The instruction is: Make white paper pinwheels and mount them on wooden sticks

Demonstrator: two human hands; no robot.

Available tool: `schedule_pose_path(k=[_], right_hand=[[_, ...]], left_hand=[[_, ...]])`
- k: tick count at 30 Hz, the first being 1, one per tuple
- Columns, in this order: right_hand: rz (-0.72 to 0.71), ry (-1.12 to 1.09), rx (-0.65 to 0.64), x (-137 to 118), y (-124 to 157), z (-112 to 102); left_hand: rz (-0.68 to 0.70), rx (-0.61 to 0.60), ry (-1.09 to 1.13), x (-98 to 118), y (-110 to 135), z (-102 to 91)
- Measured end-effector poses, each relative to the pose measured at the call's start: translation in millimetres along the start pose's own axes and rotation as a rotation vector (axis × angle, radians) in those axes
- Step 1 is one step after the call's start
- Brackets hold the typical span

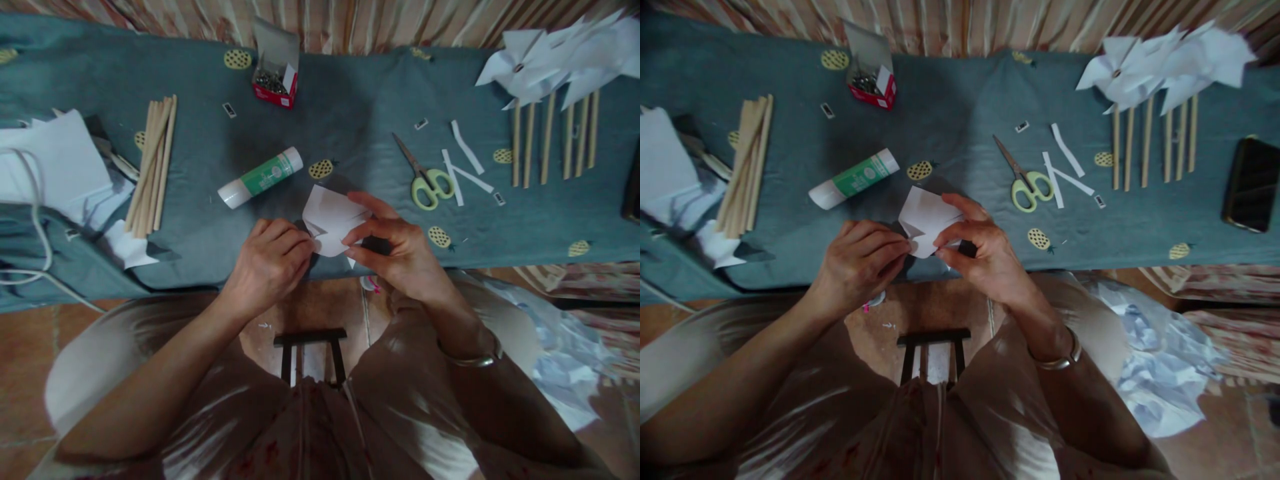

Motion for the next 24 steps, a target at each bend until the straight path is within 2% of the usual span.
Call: schedule_pose_path(k=[4, 9, 14, 24], right_hand=[[-0.022, 0.008, 0.01, -2, 0, 1], [-0.028, 0.095, 0.004, -1, 0, 5], [-0.026, 0.156, 0.08, -1, -1, 5], [0.002, 0.249, 0.163, -3, -4, 10]], left_hand=[[-0.011, -0.004, 0.027, 1, 0, 0.8], [0.038, 0.024, 0.031, 13, 1, 0.3], [0.07, 0.073, 0.077, 21, 1, -0.8], [0.049, -0.004, 0.155, 18, -1, 8.2]])
Point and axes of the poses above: each hand's wrist, its own y-axis away from the middle knuckle, its own z-axis out of the palm, x = y × z, the point moved 9 cm from there along -y, towards the middle knuckle, and after that the axes turned 9 degrees about -x, right-handed, at the moved point
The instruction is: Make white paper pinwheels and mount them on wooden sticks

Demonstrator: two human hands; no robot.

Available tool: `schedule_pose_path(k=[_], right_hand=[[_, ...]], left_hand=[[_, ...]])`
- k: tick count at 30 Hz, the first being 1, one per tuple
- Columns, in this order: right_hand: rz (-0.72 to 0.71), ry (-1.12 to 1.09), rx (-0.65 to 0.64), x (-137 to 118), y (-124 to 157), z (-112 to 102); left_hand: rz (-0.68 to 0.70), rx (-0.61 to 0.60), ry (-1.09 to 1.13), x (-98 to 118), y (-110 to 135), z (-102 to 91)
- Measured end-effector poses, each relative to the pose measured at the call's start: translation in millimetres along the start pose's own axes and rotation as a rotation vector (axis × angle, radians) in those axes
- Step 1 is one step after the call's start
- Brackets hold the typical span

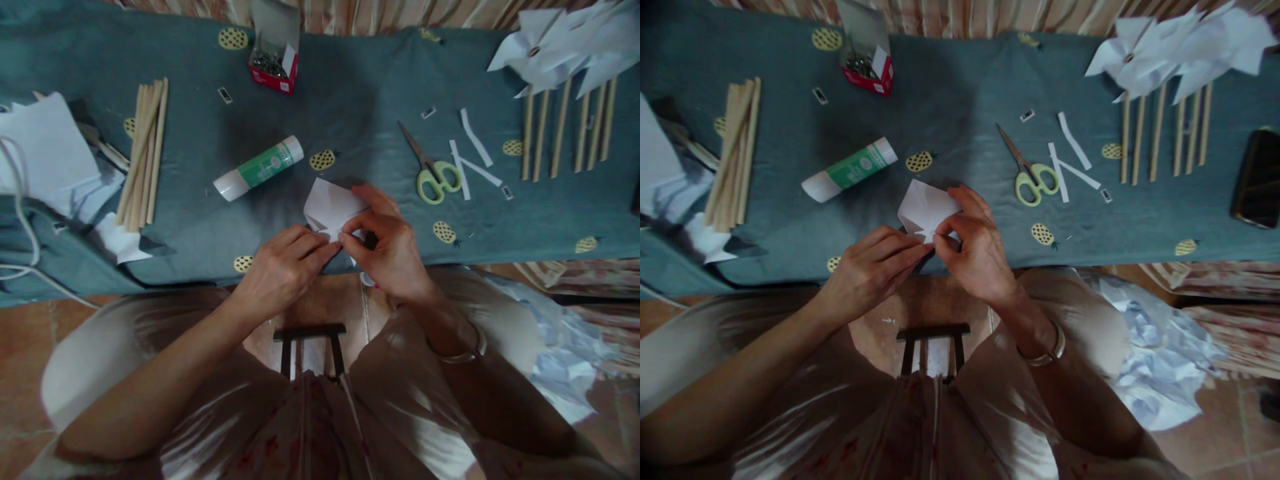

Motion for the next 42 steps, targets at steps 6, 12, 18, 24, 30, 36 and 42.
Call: schedule_pose_path(k=[6, 12, 18, 24, 30, 36, 42], right_hand=[[0.008, 0.03, 0.012, -0.3, 0.5, 0.0], [0.015, 0.035, 0.001, 0.0, 0.8, -0.1], [0.01, 0.025, 0.007, 0.6, 1.1, -0.3], [0.012, 0.033, 0.004, 0.2, 1.1, -0.4], [-0.01, 0.041, 0.009, -2.9, 2.6, -0.4], [-0.039, 0.05, 0.036, -5.9, 4.2, 0.2], [-0.056, 0.035, 0.055, -6.0, 4.5, -0.1]], left_hand=[[-0.006, 0.023, 0.036, -1.6, -2.0, -0.2], [-0.007, 0.054, 0.051, -1.7, -2.6, -1.7], [-0.029, 0.036, 0.068, -4.3, -2.6, 0.2], [-0.04, 0.046, 0.059, -4.7, -2.7, 0.6], [-0.042, 0.06, 0.054, -5.9, -2.1, 1.2], [-0.041, 0.068, 0.057, -5.9, -2.1, 0.9], [-0.033, 0.11, 0.069, -5.5, -1.4, -0.5]])
Point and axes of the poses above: each hand's wrist, its own y-axis away from the middle knuckle, its own z-axis out of the palm, x = y × z, the point moved 9 cm from there along -y, towards the middle knuckle, and after that the axes turned 9 degrees about -x, right-handed, at the moved point
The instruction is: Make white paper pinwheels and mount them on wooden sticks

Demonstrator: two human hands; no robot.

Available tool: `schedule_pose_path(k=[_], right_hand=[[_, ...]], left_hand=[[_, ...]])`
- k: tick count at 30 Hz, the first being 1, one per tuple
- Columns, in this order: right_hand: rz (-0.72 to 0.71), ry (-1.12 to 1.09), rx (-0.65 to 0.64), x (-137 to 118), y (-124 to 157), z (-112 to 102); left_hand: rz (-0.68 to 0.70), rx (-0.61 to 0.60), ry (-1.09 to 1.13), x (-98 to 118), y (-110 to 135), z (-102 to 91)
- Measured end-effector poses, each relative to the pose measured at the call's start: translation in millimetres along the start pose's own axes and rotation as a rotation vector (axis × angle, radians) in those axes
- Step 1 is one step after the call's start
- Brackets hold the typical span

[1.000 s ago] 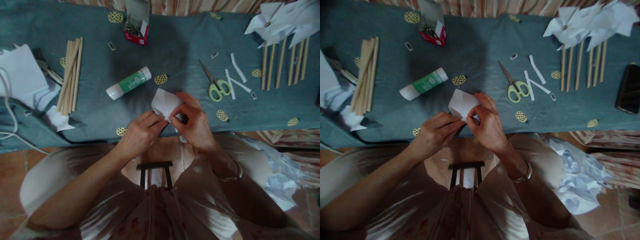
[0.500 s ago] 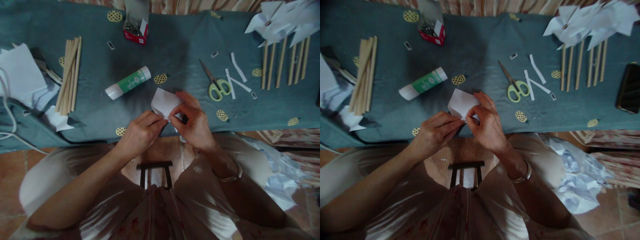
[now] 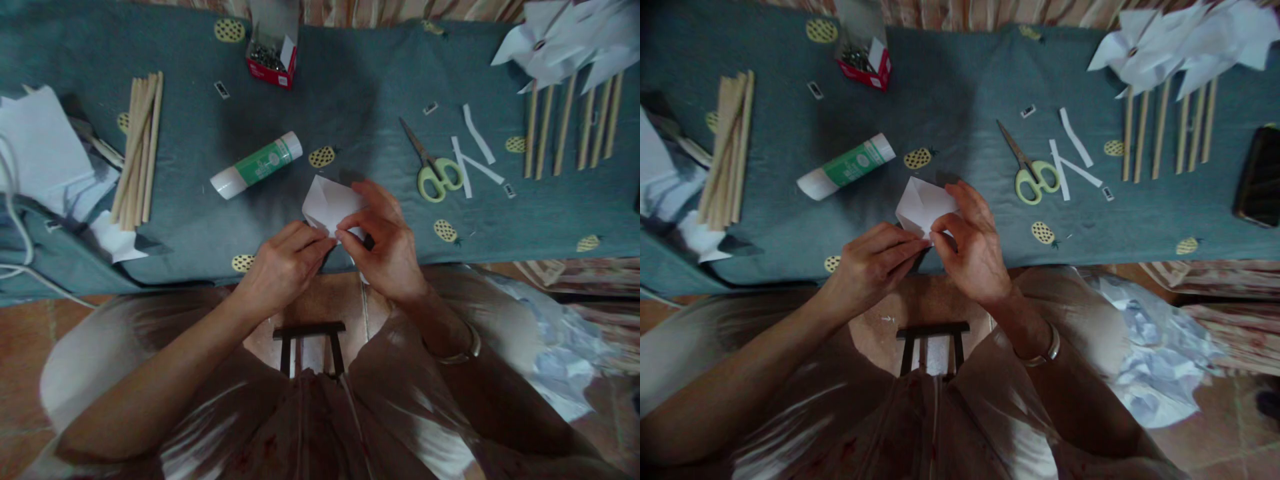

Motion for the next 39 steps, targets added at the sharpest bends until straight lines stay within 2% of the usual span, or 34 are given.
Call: schedule_pose_path(k=[11, 18, 24, 28, 32, 36, 39], right_hand=[[-0.059, 0.066, -0.005, -3, 2, 2], [-0.148, 0.209, -0.042, -17, 10, 10], [-0.169, 0.348, 0.032, -22, 16, 14], [-0.182, 0.306, 0.04, -20, 16, 20], [-0.118, 0.213, -0.019, -14, 13, 24], [-0.119, 0.154, -0.055, -13, 11, 15], [-0.1, 0.083, -0.028, -6, 7, 2]], left_hand=[[0.005, 0.013, 0.0, 2, -2, -1.7], [0.014, 0.016, -0.008, 3, -3, -1.9], [0.0, -0.009, -0.025, 1, -1, 0.9], [-0.002, -0.026, -0.045, 3, -2, 0.3], [-0.001, -0.011, -0.073, 4, -3, -2.1], [-0.005, -0.017, -0.061, 2, -2, -0.4], [-0.007, -0.033, -0.053, 1, -1, 1.0]])
Point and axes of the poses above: each hand's wrist, its own y-axis away from the middle knuckle, its own z-axis out of the palm, x = y × z, the point moved 9 cm from there along -y, towards the middle knuckle, and after that the axes turned 9 degrees about -x, right-handed, at the moved point
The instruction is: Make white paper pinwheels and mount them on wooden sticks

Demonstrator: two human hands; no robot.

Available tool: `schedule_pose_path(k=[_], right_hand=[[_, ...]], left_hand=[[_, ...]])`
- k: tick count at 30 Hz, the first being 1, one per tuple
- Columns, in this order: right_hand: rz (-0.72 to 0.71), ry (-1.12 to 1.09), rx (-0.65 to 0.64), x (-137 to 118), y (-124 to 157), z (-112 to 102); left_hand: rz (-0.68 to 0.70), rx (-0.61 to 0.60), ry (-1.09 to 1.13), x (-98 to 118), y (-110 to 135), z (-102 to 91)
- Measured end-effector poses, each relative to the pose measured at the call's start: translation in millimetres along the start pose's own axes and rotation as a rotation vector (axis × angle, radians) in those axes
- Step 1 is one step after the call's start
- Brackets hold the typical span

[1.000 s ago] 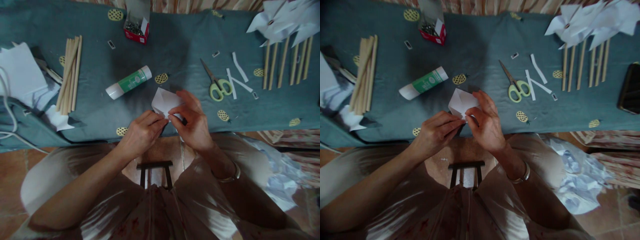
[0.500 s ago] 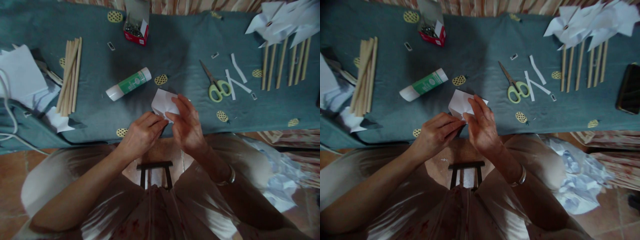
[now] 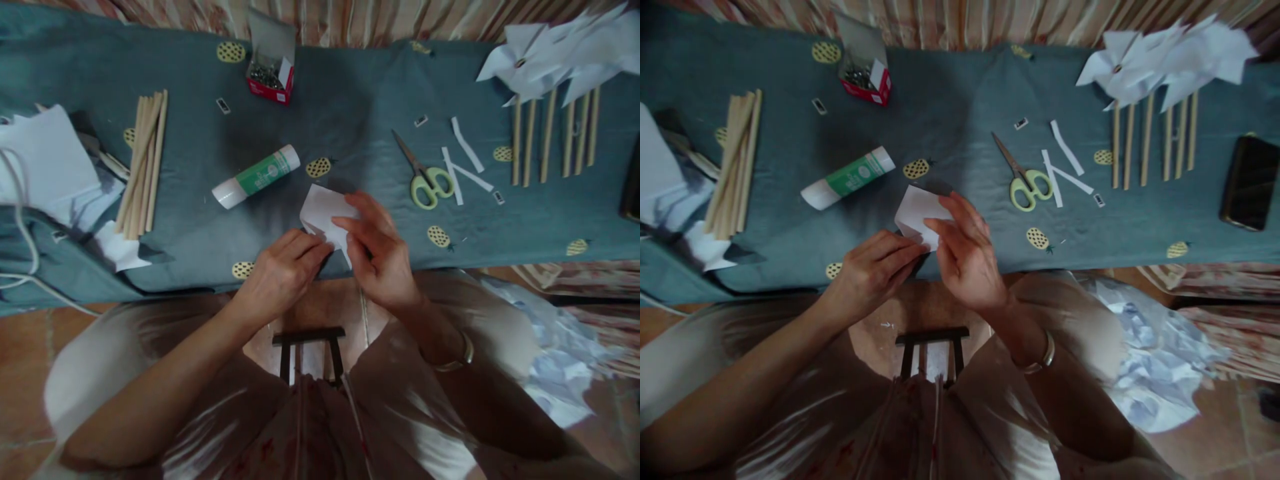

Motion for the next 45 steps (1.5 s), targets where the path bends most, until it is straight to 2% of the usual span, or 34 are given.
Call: schedule_pose_path(k=[6, 14, 19, 23, 29, 35, 38, 42, 45], right_hand=[[0.147, 0.05, 0.004, 24, -5, -7], [0.148, 0.044, 0.002, 13, -3, -15], [0.15, 0.016, 0.014, 12, -1, -18], [0.15, 0.016, 0.021, 10, 0, -19], [0.119, 0.004, 0.019, 5, 2, -17], [0.094, -0.01, 0.003, 2, 1, -15], [0.1, -0.051, -0.054, 4, 1, -16], [0.128, -0.167, -0.198, 12, 1, -12], [0.152, -0.23, -0.242, 18, 2, -11]], left_hand=[[0.022, 0.003, -0.033, -4, -1, -7.0], [-0.044, 0.049, -0.056, -27, 3, -19.8], [-0.023, 0.097, -0.103, -25, 5, -26.6], [0.007, 0.137, -0.153, -14, 6, -32.0], [0.05, 0.012, -0.166, 2, 1, -14.8], [0.03, -0.042, -0.235, 2, -1, -7.1], [0.035, -0.05, -0.219, 2, 0, -6.8], [0.044, -0.047, -0.194, 3, 1, -7.8], [0.066, -0.021, -0.206, 5, 1, -10.7]])
Point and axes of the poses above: each hand's wrist, its own y-axis away from the middle knuckle, its own z-axis out of the palm, x = y × z, the point moved 9 cm from there along -y, towards the middle knuckle, and after that the axes turned 9 degrees about -x, right-handed, at the moved point
